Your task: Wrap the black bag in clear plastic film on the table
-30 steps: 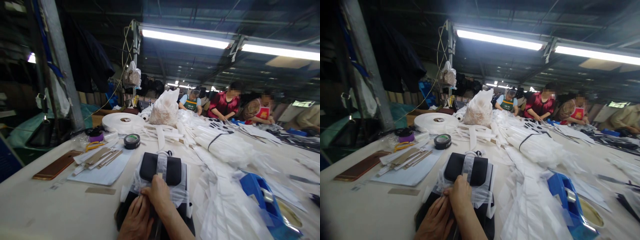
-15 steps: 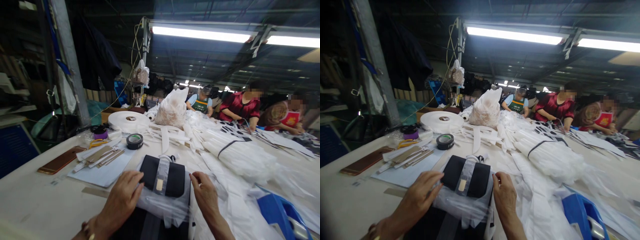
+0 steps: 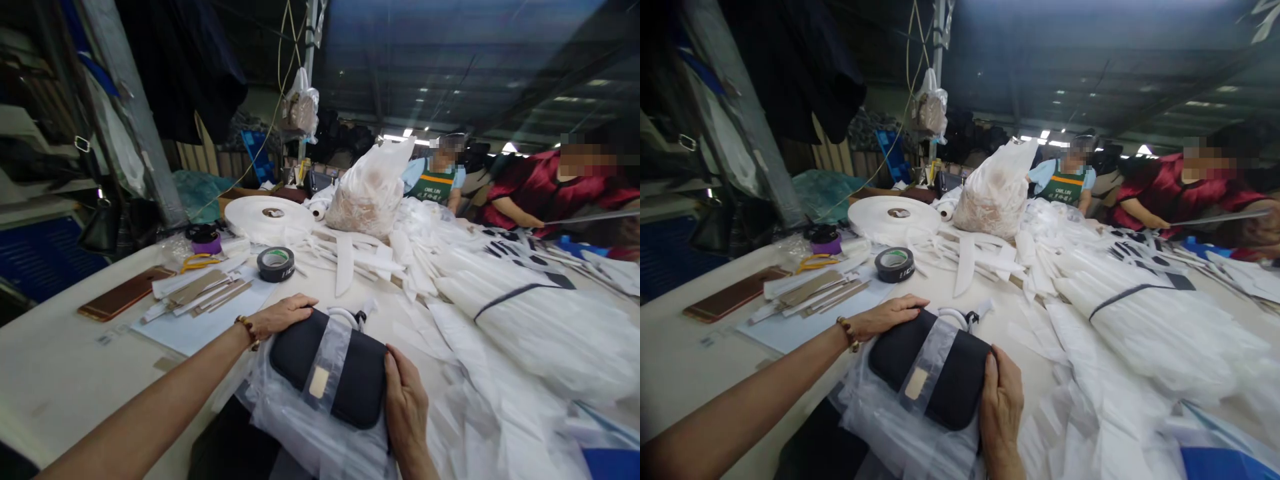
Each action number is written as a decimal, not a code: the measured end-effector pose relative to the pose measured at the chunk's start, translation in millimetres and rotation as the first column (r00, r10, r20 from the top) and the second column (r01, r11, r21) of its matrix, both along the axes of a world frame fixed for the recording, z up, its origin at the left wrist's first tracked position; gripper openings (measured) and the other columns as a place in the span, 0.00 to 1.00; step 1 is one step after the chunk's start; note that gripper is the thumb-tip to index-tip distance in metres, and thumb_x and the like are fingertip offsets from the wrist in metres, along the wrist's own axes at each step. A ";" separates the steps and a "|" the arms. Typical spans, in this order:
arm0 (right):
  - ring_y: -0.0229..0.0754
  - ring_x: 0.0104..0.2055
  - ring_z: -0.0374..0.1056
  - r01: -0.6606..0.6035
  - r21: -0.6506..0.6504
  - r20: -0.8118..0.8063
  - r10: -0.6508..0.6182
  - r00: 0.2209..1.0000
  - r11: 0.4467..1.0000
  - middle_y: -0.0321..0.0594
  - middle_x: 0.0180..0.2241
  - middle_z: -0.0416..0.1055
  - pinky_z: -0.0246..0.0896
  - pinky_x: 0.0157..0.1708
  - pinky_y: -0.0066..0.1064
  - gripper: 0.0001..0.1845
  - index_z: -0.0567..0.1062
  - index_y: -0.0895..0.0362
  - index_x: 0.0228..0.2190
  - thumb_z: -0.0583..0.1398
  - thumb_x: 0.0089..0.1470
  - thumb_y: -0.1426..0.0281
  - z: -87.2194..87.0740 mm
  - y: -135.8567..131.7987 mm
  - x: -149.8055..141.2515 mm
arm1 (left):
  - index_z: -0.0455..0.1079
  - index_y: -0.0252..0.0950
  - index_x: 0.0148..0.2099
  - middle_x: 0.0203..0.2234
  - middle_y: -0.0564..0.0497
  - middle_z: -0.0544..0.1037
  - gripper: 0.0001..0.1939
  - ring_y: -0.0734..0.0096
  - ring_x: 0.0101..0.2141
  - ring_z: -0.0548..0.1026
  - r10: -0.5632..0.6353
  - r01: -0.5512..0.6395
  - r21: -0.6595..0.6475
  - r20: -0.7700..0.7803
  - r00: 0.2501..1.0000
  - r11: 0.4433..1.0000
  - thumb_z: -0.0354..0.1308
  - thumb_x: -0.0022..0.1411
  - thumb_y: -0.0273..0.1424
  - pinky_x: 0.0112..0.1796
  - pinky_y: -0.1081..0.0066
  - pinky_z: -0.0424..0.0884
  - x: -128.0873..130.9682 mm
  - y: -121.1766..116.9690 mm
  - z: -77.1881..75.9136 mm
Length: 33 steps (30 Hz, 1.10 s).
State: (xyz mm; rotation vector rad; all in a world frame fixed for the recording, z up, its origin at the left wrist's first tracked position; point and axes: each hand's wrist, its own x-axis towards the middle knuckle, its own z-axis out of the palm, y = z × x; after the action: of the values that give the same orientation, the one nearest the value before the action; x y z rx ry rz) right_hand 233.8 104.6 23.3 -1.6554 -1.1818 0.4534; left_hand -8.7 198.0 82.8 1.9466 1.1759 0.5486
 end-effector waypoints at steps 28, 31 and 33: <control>0.51 0.55 0.58 0.044 -0.206 -0.389 -0.123 0.913 0.977 0.52 0.53 0.62 0.52 0.54 0.43 0.37 0.66 0.60 0.48 0.56 0.43 0.47 17.1 -66.1 15.8 | 0.61 0.29 0.52 0.50 0.36 0.67 0.32 0.52 0.51 0.64 0.295 -0.299 0.000 -0.160 0.942 0.954 0.44 0.56 0.49 0.50 0.56 0.61 -36.9 -37.0 7.8; 0.51 0.50 0.64 -0.137 -0.281 -0.605 -0.064 0.794 0.950 0.50 0.47 0.69 0.61 0.47 0.40 0.33 0.71 0.59 0.41 0.58 0.40 0.47 15.7 -95.1 3.4 | 0.66 0.35 0.47 0.48 0.43 0.71 0.33 0.54 0.50 0.67 0.307 -0.322 -0.202 -0.104 0.946 0.925 0.42 0.54 0.57 0.48 0.57 0.66 -52.3 -70.3 -0.4; 0.50 0.47 0.66 -0.226 -0.253 -0.626 0.019 0.780 0.940 0.48 0.43 0.72 0.64 0.43 0.38 0.30 0.74 0.58 0.37 0.58 0.42 0.48 18.9 -104.1 -7.6 | 0.68 0.38 0.45 0.51 0.45 0.69 0.34 0.57 0.54 0.63 0.340 -0.321 -0.318 0.003 0.940 0.892 0.47 0.49 0.60 0.54 0.59 0.59 -53.0 -82.5 -6.1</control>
State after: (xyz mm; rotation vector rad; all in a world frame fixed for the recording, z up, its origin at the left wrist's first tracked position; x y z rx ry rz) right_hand 226.2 0.4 42.2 -1.5065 -0.7393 1.2274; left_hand -61.7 115.5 76.7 1.4598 1.4724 0.5502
